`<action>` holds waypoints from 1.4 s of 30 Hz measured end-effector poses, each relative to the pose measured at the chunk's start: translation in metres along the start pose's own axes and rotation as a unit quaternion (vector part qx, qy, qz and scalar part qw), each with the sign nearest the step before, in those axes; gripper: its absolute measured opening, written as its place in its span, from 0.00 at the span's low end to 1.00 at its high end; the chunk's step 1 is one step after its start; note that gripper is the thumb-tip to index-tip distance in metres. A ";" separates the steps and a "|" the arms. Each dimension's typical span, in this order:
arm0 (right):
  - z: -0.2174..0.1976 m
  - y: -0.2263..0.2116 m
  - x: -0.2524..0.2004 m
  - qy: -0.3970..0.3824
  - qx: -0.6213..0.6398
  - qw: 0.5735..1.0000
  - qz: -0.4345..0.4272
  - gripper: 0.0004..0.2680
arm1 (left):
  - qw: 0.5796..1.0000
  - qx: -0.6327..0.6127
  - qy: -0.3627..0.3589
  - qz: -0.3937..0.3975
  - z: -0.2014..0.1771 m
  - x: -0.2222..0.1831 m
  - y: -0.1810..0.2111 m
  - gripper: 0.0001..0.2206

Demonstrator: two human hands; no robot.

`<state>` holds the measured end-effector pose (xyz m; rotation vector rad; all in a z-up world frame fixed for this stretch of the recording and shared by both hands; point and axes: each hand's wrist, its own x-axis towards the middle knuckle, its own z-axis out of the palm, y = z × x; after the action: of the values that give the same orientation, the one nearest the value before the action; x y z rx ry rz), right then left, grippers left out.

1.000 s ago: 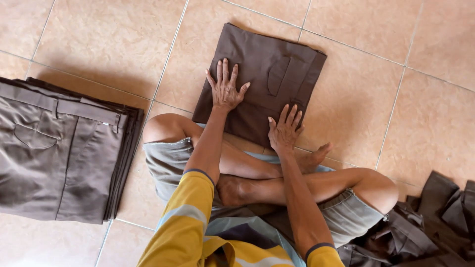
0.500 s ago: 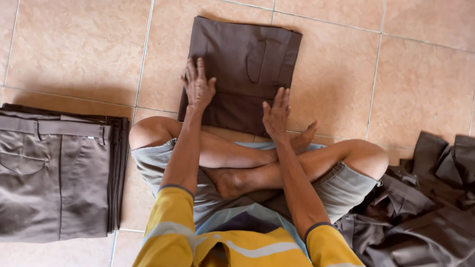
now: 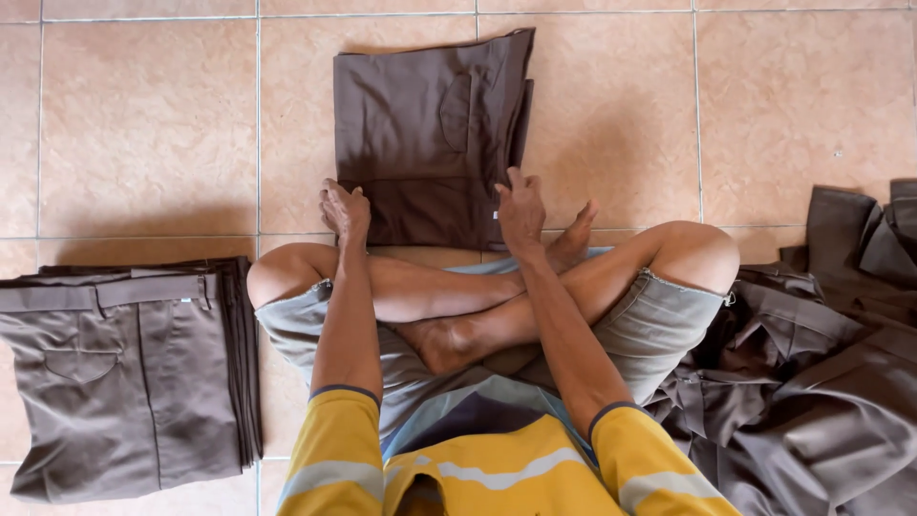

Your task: Folding brown trousers and stacking them neatly on the floor.

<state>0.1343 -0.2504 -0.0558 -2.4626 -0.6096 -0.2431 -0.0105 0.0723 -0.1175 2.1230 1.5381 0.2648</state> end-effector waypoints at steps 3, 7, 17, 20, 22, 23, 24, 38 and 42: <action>0.022 0.040 0.010 0.074 0.040 0.995 0.061 0.16 | 0.999 -0.013 -0.037 0.009 0.005 -0.001 -0.010 0.33; 0.020 0.056 0.018 0.037 0.014 0.987 0.153 0.18 | 0.994 -0.007 0.050 0.102 -0.036 -0.043 0.035 0.37; -0.038 -0.050 0.022 -0.046 -0.142 0.989 -0.015 0.27 | 0.968 0.108 -0.128 0.188 -0.065 -0.083 0.085 0.45; -0.007 -0.055 0.000 -0.098 -0.195 0.960 -0.177 0.28 | 0.961 0.149 -0.128 0.197 -0.069 -0.089 0.089 0.52; 0.001 -0.046 0.000 -0.102 -0.191 0.966 -0.141 0.27 | 0.960 0.134 -0.131 0.207 -0.063 -0.089 0.085 0.51; 0.008 -0.046 0.000 -0.105 -0.179 0.972 -0.115 0.26 | 0.963 0.120 -0.124 0.207 -0.063 -0.086 0.081 0.51; 0.001 -0.036 0.005 -0.105 -0.180 0.972 -0.111 0.26 | 0.962 0.121 -0.127 0.210 -0.061 -0.086 0.081 0.51; 0.049 0.084 0.021 -0.025 0.015 0.984 0.175 0.31 | 0.962 0.118 -0.152 0.194 -0.069 -0.083 0.081 0.52; 0.046 0.082 0.027 -0.004 0.040 0.983 0.179 0.27 | 0.968 0.105 -0.132 0.184 -0.057 -0.076 0.075 0.53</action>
<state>0.1987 -0.2732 -0.1261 -2.4431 -0.1683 -0.0633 0.0015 0.0003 -0.0211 2.4888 1.0535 -0.0617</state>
